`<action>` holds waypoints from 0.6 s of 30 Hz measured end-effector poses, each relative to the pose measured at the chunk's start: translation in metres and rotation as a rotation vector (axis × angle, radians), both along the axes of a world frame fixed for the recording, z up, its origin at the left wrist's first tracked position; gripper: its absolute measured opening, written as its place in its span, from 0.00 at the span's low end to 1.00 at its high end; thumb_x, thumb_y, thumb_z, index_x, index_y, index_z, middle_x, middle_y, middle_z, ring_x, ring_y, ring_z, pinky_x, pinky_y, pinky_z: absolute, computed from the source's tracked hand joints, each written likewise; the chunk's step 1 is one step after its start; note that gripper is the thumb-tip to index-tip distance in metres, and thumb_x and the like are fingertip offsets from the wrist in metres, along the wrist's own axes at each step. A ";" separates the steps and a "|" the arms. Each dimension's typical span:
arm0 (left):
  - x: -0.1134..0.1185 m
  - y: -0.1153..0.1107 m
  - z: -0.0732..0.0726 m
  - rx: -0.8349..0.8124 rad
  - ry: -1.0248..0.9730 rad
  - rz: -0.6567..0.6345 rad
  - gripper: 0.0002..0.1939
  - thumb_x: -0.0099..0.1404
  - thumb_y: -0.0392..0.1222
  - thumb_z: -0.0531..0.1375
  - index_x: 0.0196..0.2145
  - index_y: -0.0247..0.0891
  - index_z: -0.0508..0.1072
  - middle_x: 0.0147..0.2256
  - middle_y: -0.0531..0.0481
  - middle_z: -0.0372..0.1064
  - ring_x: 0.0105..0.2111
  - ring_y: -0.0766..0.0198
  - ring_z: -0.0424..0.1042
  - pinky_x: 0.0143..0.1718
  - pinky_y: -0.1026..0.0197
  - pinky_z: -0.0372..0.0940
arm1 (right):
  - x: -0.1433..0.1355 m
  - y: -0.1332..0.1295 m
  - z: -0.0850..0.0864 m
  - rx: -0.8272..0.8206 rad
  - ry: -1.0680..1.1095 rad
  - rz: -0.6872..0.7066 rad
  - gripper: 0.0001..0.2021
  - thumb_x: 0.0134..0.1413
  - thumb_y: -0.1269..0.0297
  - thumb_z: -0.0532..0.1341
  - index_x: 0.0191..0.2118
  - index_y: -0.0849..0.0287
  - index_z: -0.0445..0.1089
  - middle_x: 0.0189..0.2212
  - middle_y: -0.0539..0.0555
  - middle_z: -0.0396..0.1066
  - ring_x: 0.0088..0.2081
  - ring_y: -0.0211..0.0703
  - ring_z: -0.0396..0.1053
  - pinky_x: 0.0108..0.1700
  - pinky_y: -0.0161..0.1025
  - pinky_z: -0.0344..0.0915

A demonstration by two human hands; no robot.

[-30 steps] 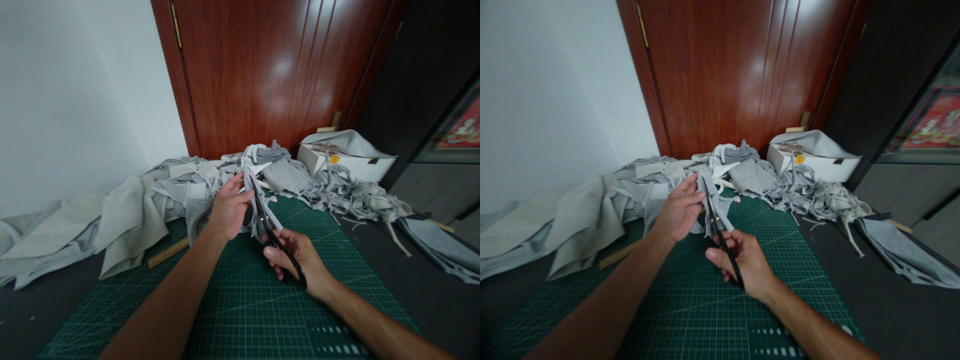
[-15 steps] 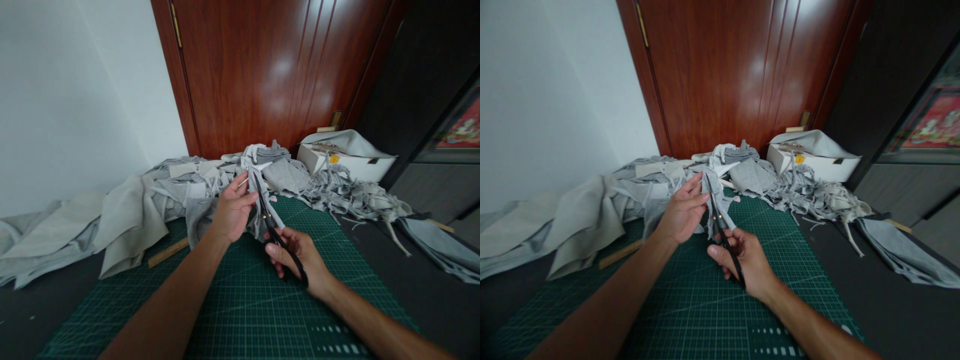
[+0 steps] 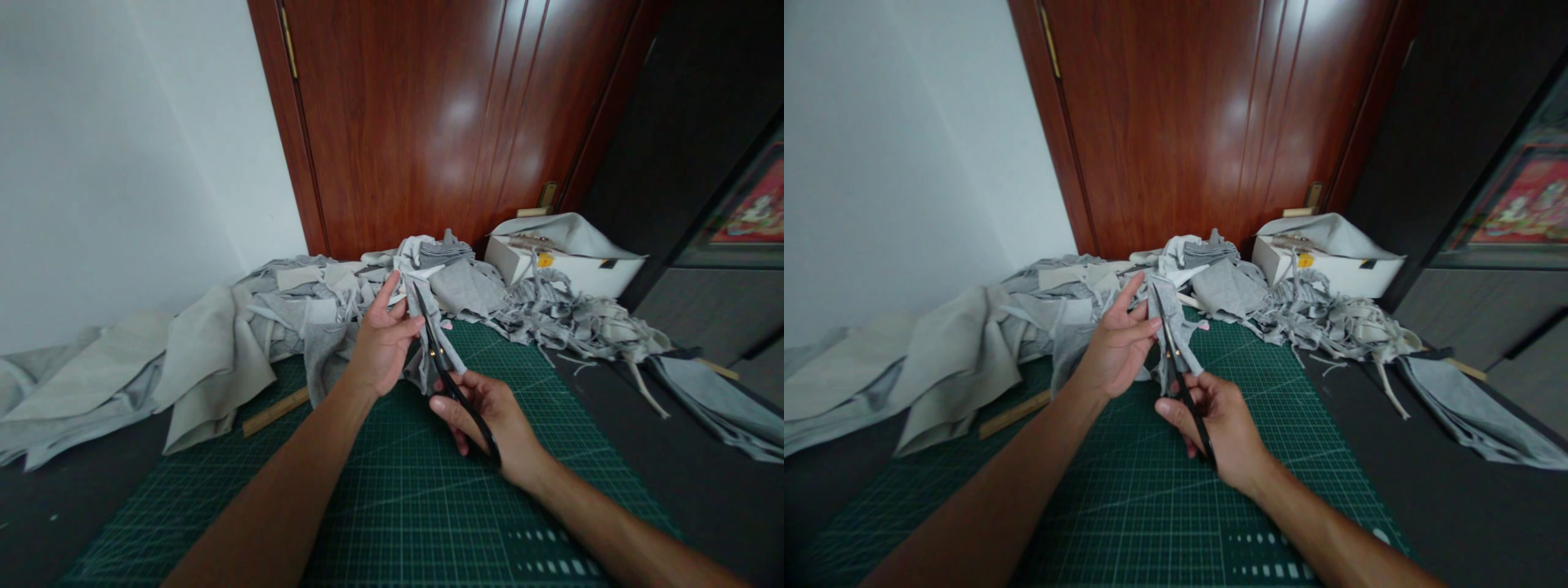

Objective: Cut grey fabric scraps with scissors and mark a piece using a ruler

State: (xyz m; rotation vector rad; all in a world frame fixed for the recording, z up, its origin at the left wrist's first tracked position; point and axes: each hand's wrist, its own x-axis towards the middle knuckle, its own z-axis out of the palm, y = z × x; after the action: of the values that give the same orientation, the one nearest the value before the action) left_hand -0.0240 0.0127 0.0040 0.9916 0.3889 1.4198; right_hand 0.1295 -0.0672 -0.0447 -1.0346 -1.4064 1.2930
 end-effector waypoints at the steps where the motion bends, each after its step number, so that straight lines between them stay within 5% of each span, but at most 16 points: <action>1: 0.000 0.000 0.000 -0.006 -0.003 -0.002 0.59 0.51 0.25 0.72 0.75 0.42 0.52 0.51 0.44 0.79 0.45 0.58 0.79 0.43 0.60 0.70 | 0.000 0.000 0.000 -0.001 -0.007 -0.007 0.27 0.45 0.41 0.76 0.38 0.58 0.70 0.15 0.40 0.62 0.15 0.32 0.57 0.16 0.30 0.60; 7: 0.000 -0.002 0.001 -0.014 0.011 -0.006 0.59 0.50 0.25 0.72 0.74 0.38 0.52 0.51 0.43 0.79 0.42 0.60 0.79 0.38 0.62 0.68 | -0.001 0.000 0.000 -0.014 -0.005 -0.036 0.28 0.42 0.42 0.77 0.37 0.58 0.70 0.15 0.40 0.62 0.15 0.32 0.57 0.16 0.31 0.60; 18: 0.002 -0.002 -0.003 0.020 0.092 -0.087 0.40 0.51 0.27 0.73 0.61 0.37 0.70 0.55 0.40 0.76 0.40 0.58 0.79 0.38 0.60 0.68 | -0.001 0.001 0.005 -0.019 0.020 -0.070 0.32 0.38 0.37 0.77 0.37 0.59 0.70 0.15 0.40 0.63 0.14 0.31 0.58 0.15 0.31 0.60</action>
State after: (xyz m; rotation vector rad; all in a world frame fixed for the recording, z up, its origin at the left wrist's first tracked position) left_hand -0.0217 0.0106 0.0015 1.0805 0.3953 1.3055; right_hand 0.1283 -0.0664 -0.0394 -1.0715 -1.3341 1.2646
